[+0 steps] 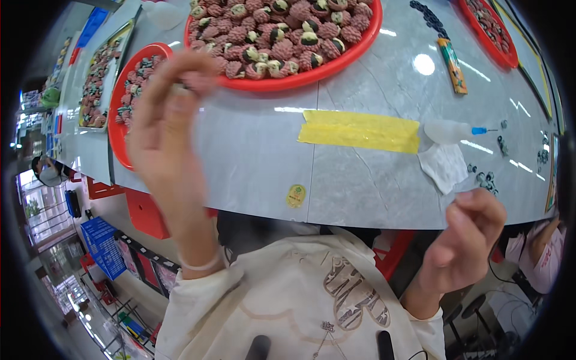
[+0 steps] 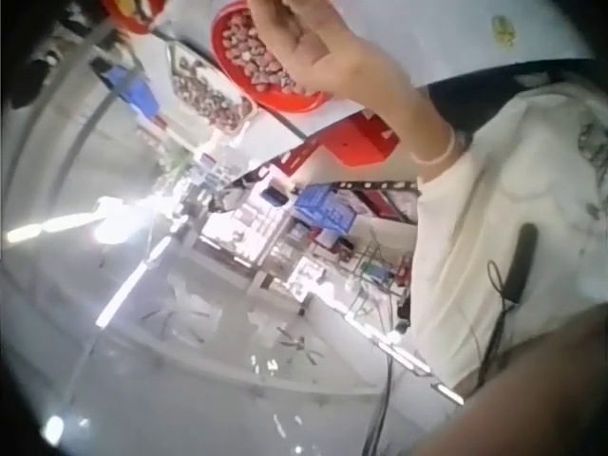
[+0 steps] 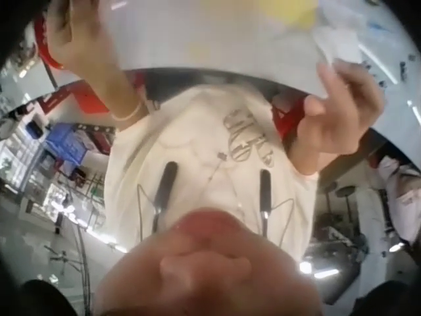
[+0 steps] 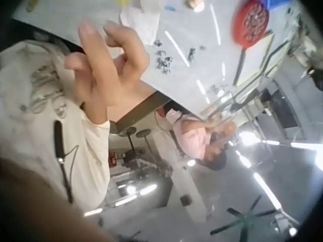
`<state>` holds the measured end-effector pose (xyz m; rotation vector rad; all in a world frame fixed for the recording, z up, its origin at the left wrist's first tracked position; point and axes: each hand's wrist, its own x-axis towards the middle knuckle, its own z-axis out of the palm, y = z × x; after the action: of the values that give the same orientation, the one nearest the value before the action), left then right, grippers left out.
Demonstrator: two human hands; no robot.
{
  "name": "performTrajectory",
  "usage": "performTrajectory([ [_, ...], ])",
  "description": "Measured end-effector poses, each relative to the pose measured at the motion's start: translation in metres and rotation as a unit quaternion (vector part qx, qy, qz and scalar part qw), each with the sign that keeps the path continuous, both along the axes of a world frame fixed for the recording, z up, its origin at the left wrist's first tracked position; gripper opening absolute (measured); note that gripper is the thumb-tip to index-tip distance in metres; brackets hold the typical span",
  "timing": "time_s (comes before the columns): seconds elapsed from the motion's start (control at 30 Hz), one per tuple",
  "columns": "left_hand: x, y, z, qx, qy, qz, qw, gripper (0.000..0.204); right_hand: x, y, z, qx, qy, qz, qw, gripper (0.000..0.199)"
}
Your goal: The person assembles small figurines by applying glue to the heads with a squeeze bottle dispenser, attaching the body pieces by hand, and placing the finished figurines into a tray.
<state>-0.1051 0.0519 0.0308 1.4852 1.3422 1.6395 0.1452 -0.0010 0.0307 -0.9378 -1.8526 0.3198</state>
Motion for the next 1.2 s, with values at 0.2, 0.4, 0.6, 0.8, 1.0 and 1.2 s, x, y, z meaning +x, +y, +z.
performTrajectory([
  [0.2,-0.056,0.023,0.016,-0.010,0.379,0.053,0.924,0.021,0.012,0.004,-0.012,-0.095,0.057,-0.089,0.990,0.035],
  [0.4,-0.016,0.050,0.004,0.056,0.573,-0.082,0.814,0.014,0.018,0.005,-0.008,-0.098,0.056,-0.104,0.988,0.019],
  [0.6,-0.021,0.053,0.001,0.044,0.465,-0.109,0.878,0.017,0.035,0.007,-0.015,-0.115,0.124,-0.197,0.966,0.017],
  [0.8,-0.002,0.038,0.006,0.023,0.137,-0.136,0.981,0.013,0.019,0.041,-0.017,-0.182,0.038,-0.168,0.968,0.025],
  [1.0,0.033,-0.006,-0.011,-0.133,-0.186,-0.289,0.930,0.027,0.012,0.043,-0.018,-0.248,0.030,-0.127,0.960,0.025],
  [1.2,0.064,-0.030,-0.027,-0.256,-0.359,-0.314,0.841,0.036,0.028,0.015,-0.006,-0.317,0.233,-0.059,0.918,0.048],
])
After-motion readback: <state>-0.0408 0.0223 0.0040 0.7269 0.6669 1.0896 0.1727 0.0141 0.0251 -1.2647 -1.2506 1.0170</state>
